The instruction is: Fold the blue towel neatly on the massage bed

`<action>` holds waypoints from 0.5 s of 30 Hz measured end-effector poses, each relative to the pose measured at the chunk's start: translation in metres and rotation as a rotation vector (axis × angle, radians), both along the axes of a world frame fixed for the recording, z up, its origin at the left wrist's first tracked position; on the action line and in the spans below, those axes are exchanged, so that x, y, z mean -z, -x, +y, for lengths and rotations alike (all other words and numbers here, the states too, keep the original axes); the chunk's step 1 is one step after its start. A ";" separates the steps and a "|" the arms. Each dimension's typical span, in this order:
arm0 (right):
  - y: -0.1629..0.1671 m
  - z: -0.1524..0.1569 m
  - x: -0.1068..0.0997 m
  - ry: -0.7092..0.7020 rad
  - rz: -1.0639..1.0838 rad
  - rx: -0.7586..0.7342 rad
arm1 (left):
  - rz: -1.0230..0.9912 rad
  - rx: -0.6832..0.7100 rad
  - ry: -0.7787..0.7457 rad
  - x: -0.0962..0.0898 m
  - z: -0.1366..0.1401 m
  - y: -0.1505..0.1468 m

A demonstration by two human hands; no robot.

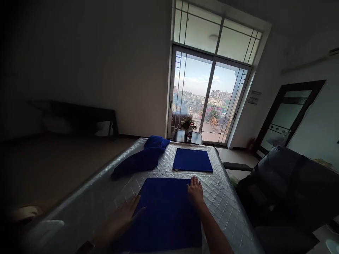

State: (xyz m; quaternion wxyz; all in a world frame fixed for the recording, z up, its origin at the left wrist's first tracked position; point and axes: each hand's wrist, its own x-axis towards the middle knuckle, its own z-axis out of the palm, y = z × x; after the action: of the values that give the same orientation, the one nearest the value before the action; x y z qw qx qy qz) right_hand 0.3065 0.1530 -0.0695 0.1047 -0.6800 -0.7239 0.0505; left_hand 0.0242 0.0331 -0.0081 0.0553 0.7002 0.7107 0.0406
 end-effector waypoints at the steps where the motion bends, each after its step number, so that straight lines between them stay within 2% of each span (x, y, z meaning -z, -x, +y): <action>1: 0.001 0.003 0.005 0.000 0.013 0.013 | -0.027 0.027 -0.024 -0.007 -0.001 -0.002; 4: 0.001 0.007 0.023 -0.012 0.057 0.044 | -0.072 0.124 -0.079 -0.024 0.006 -0.022; 7: -0.002 0.009 0.035 -0.035 0.107 0.048 | -0.159 0.307 -0.148 -0.029 0.027 -0.062; 10: -0.007 0.012 0.040 -0.038 0.136 0.012 | -0.258 0.470 -0.239 -0.026 0.050 -0.110; 13: -0.011 0.015 0.043 -0.056 0.127 -0.025 | -0.276 0.490 -0.242 -0.017 0.067 -0.143; 15: -0.012 0.017 0.046 -0.068 0.120 -0.032 | -0.281 0.480 -0.237 -0.010 0.075 -0.150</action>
State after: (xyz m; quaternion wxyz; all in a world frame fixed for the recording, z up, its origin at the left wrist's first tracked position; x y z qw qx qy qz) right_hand 0.3185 0.1697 -0.1154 0.1701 -0.6600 -0.7286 0.0680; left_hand 0.1740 0.1083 0.0021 0.0789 0.8372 0.5006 0.2056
